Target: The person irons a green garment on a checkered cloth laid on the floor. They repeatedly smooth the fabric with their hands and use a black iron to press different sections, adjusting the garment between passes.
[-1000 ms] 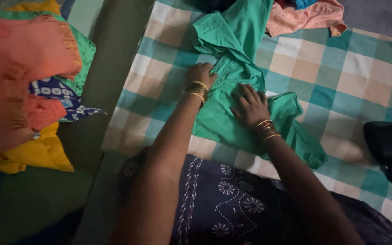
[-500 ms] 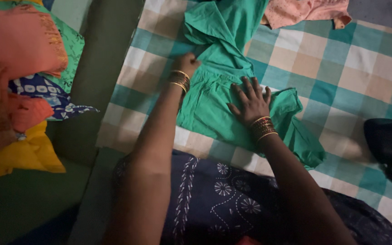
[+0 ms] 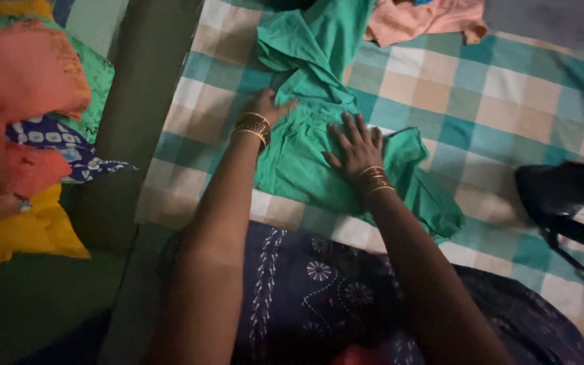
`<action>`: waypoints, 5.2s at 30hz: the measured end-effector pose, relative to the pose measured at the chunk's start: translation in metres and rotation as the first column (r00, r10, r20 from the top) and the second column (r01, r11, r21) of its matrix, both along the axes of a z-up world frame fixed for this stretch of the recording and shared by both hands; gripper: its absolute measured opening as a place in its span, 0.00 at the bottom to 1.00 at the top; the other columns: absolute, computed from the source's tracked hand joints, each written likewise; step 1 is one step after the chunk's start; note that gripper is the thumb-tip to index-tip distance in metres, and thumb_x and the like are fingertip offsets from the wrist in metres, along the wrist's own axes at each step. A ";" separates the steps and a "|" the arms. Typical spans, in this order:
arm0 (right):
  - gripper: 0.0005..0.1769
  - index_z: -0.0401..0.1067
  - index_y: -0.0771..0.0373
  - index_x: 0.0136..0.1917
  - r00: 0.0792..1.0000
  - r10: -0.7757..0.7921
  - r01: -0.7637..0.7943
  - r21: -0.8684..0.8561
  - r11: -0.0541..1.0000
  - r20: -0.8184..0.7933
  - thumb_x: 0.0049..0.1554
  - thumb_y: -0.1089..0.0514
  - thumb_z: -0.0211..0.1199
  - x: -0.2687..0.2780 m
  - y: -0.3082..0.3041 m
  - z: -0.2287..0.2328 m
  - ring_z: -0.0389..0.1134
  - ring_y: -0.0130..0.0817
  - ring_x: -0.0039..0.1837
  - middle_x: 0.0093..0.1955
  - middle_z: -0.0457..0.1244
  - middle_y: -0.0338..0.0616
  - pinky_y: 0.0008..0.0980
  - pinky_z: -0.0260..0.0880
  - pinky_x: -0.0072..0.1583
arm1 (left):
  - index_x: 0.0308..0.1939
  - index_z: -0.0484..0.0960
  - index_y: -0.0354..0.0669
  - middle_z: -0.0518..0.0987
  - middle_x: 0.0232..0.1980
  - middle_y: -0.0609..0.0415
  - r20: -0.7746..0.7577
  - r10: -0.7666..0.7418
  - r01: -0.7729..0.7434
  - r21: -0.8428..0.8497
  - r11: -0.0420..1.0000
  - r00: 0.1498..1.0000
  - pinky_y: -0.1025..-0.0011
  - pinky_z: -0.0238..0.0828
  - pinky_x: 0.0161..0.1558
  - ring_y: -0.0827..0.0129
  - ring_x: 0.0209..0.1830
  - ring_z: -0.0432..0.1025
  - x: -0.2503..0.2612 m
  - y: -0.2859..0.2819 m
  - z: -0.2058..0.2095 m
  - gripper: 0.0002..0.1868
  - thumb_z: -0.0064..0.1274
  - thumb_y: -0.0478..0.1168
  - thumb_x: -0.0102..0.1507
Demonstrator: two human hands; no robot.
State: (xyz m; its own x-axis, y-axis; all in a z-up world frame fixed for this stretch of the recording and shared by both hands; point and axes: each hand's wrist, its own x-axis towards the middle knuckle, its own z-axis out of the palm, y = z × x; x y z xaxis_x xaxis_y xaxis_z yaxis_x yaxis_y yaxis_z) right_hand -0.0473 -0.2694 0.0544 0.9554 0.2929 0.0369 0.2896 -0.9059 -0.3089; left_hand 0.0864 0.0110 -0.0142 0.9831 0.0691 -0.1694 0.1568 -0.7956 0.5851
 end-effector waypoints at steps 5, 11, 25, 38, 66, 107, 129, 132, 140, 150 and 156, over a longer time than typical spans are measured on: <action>0.40 0.60 0.36 0.76 0.993 0.012 -0.022 -0.090 0.996 -0.115 0.52 0.35 0.64 -0.004 -0.007 0.018 0.38 0.47 0.83 0.83 0.43 0.41 0.72 0.36 0.74 | 0.62 0.72 0.50 0.79 0.59 0.41 -0.117 0.003 0.020 0.193 0.981 0.993 0.50 0.71 0.58 0.44 0.60 0.73 -0.040 0.012 0.021 0.34 0.65 0.46 0.53; 0.34 0.68 0.54 0.70 0.992 -0.101 0.087 0.192 0.977 0.069 0.51 0.51 0.68 -0.074 -0.122 0.002 0.61 0.49 0.74 0.74 0.60 0.45 0.54 0.60 0.72 | 0.64 0.69 0.50 0.78 0.57 0.39 0.108 -0.073 0.032 0.339 0.940 0.992 0.49 0.72 0.53 0.44 0.55 0.73 -0.087 -0.022 0.071 0.36 0.65 0.44 0.52; 0.13 0.84 0.44 0.53 0.804 -0.292 -0.168 -0.669 0.724 -0.518 0.58 0.46 0.63 -0.118 -0.299 -0.028 0.74 0.27 0.56 0.54 0.75 0.31 0.35 0.71 0.59 | 0.47 0.83 0.55 0.84 0.45 0.55 0.187 -0.514 0.547 -0.260 0.796 0.837 0.59 0.78 0.47 0.58 0.45 0.81 -0.295 -0.272 0.099 0.11 0.58 0.45 0.60; 0.27 0.71 0.51 0.69 0.593 -0.204 0.223 -0.085 0.971 -0.779 0.56 0.61 0.66 -0.124 -0.269 -0.022 0.72 0.35 0.47 0.49 0.73 0.45 0.36 0.75 0.49 | 0.65 0.77 0.71 0.81 0.48 0.44 0.124 -0.828 0.728 0.418 0.544 0.547 0.54 0.74 0.43 0.55 0.41 0.79 -0.320 -0.299 0.010 0.25 0.41 0.44 0.64; 0.24 0.75 0.51 0.66 0.631 -0.552 0.416 -0.363 0.834 -0.545 0.58 0.45 0.67 -0.127 -0.280 0.001 0.72 0.44 0.57 0.58 0.71 0.49 0.45 0.72 0.60 | 0.39 0.84 0.43 0.79 0.51 0.50 0.151 -0.785 0.672 0.436 0.599 0.601 0.56 0.71 0.48 0.59 0.48 0.74 -0.334 -0.323 -0.014 0.09 0.52 0.42 0.62; 0.35 0.59 0.43 0.76 0.411 -0.347 0.551 -0.074 0.831 -0.843 0.59 0.58 0.64 -0.156 -0.189 0.061 0.73 0.36 0.46 0.49 0.70 0.48 0.38 0.77 0.45 | 0.45 0.85 0.52 0.80 0.53 0.53 0.360 -0.266 0.311 -0.071 0.948 0.894 0.56 0.70 0.59 0.54 0.57 0.72 -0.263 -0.253 0.033 0.20 0.66 0.33 0.48; 0.18 0.81 0.53 0.53 0.595 -0.056 -0.270 -0.264 0.926 -0.802 0.62 0.42 0.57 -0.162 -0.224 -0.047 0.72 0.34 0.53 0.55 0.72 0.41 0.38 0.72 0.60 | 0.69 0.71 0.63 0.63 0.75 0.45 0.110 -0.420 0.402 0.153 0.903 0.901 0.41 0.56 0.67 0.48 0.74 0.58 -0.279 -0.271 0.036 0.37 0.56 0.64 0.58; 0.17 0.80 0.54 0.55 0.533 -0.175 -0.152 -0.297 0.943 -0.828 0.62 0.45 0.58 -0.164 -0.221 -0.008 0.73 0.37 0.52 0.55 0.73 0.44 0.40 0.76 0.58 | 0.75 0.62 0.65 0.55 0.80 0.43 0.112 -0.443 0.411 0.226 0.883 0.890 0.33 0.45 0.69 0.44 0.78 0.51 -0.284 -0.273 0.030 0.45 0.47 0.74 0.58; 0.19 0.82 0.56 0.53 0.748 -0.458 0.357 -0.291 0.888 -0.480 0.56 0.43 0.65 -0.134 -0.257 0.011 0.74 0.47 0.54 0.55 0.73 0.50 0.44 0.73 0.59 | 0.68 0.72 0.58 0.59 0.78 0.43 0.162 -0.412 0.383 0.180 0.906 0.897 0.32 0.46 0.69 0.43 0.77 0.52 -0.286 -0.272 0.052 0.39 0.46 0.73 0.60; 0.13 0.85 0.53 0.41 0.726 -0.204 0.015 -0.283 0.959 -0.657 0.49 0.46 0.65 -0.108 -0.265 -0.056 0.74 0.46 0.56 0.52 0.74 0.47 0.42 0.73 0.61 | 0.57 0.81 0.54 0.78 0.63 0.58 0.519 -0.356 0.366 0.088 0.926 0.777 0.57 0.71 0.63 0.57 0.61 0.72 -0.121 -0.284 0.030 0.21 0.55 0.36 0.60; 0.17 0.80 0.56 0.51 0.709 -0.310 0.274 -0.157 0.949 -0.634 0.49 0.50 0.71 -0.106 -0.291 -0.051 0.73 0.48 0.57 0.53 0.72 0.52 0.42 0.73 0.60 | 0.53 0.82 0.55 0.81 0.51 0.50 0.201 -0.651 0.593 0.283 0.754 0.732 0.52 0.73 0.50 0.51 0.50 0.75 -0.049 -0.318 -0.001 0.22 0.52 0.36 0.55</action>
